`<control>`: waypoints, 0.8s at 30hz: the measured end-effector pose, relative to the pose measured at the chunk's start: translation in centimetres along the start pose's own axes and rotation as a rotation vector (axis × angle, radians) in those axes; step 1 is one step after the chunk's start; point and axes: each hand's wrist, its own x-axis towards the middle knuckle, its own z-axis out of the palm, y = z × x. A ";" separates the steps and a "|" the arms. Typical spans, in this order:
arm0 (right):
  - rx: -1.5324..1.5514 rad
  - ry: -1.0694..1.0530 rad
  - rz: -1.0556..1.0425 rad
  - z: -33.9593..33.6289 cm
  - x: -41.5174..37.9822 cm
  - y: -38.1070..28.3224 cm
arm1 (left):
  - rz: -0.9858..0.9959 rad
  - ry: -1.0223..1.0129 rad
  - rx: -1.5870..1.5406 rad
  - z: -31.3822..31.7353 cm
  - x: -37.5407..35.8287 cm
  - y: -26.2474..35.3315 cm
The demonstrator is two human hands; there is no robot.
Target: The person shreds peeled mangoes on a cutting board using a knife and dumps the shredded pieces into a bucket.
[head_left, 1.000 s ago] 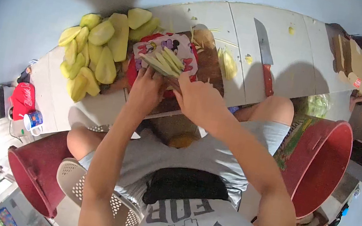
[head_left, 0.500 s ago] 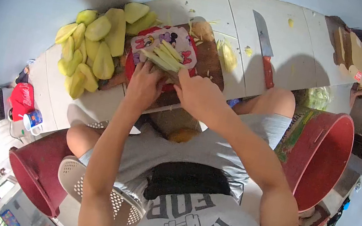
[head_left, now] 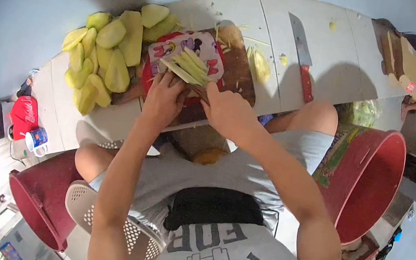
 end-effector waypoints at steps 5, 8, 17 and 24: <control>0.034 -0.032 0.040 1.1 -0.8 -0.4 | 0.026 -0.027 -0.088 -0.4 -0.4 -0.3; -0.003 0.052 -0.006 1.1 0.9 1.0 | 0.049 0.005 -0.043 0.8 -0.8 -1.3; 0.016 0.025 -0.004 0.9 -0.2 0.3 | -0.003 0.124 -0.136 0.9 -1.2 -0.3; 0.060 0.065 -0.017 1.3 -0.6 0.3 | -0.002 0.048 -0.142 0.4 -1.6 -0.7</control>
